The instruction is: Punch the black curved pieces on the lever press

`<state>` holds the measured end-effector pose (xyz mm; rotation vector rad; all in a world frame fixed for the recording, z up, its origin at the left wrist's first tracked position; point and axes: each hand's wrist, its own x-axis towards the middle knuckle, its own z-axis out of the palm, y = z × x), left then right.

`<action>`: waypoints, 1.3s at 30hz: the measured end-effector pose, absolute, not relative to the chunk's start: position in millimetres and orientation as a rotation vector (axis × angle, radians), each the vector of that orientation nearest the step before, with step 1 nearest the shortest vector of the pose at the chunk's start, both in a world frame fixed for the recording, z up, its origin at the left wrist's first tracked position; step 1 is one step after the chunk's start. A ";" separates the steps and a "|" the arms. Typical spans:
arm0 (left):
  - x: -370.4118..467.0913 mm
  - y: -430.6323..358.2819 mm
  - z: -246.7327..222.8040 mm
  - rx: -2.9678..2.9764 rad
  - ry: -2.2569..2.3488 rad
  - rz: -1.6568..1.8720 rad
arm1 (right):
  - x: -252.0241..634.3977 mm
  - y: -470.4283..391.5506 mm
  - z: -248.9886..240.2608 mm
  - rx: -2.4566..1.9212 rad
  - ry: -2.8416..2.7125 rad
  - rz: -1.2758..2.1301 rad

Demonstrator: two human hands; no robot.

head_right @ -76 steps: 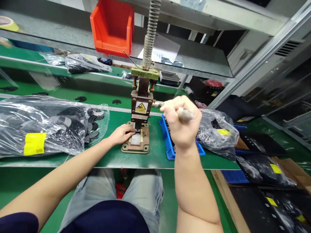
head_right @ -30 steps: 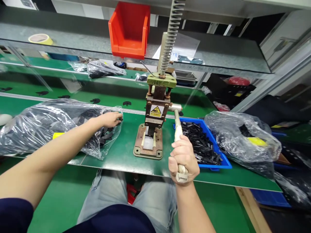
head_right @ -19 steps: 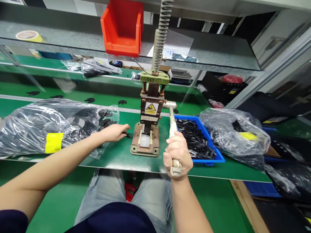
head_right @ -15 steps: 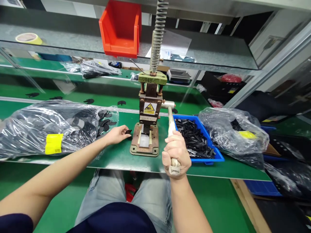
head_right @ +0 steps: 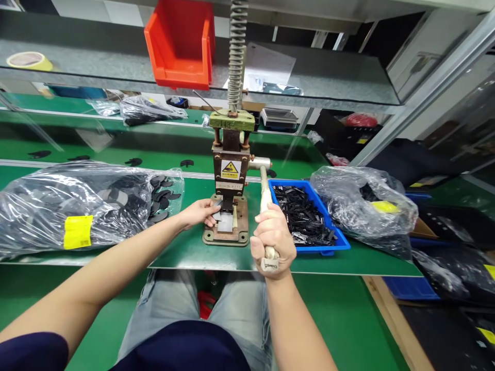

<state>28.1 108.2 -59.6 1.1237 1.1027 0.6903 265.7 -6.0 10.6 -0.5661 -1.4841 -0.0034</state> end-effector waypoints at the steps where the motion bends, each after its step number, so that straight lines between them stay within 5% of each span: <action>1: 32.2 109.4 -58.4 1.126 1.101 0.675 | 265.8 -6.0 10.7 -0.563 -1.489 0.000; 16: 46.5 133.9 -41.1 1.221 1.292 0.336 | 260.2 -7.5 12.4 -0.585 -1.431 -0.001; 24: 44.8 109.5 -44.2 1.453 1.164 0.499 | 263.5 -4.7 17.0 -0.546 -1.470 -0.033; 28: -11.0 117.4 -39.2 1.958 1.140 0.490 | 262.1 -4.3 18.7 -0.535 -1.460 -0.028; 30: -55.4 134.2 -33.7 2.218 1.593 0.350 | 261.4 -4.8 18.9 -0.548 -1.456 -0.020; 33: -118.6 165.2 -27.7 2.176 2.035 0.089 | 260.4 -4.5 18.4 -0.553 -1.442 -0.020; 39: -171.8 199.4 -35.8 2.067 2.016 -0.207 | 260.3 -2.7 17.0 -0.519 -1.432 -0.027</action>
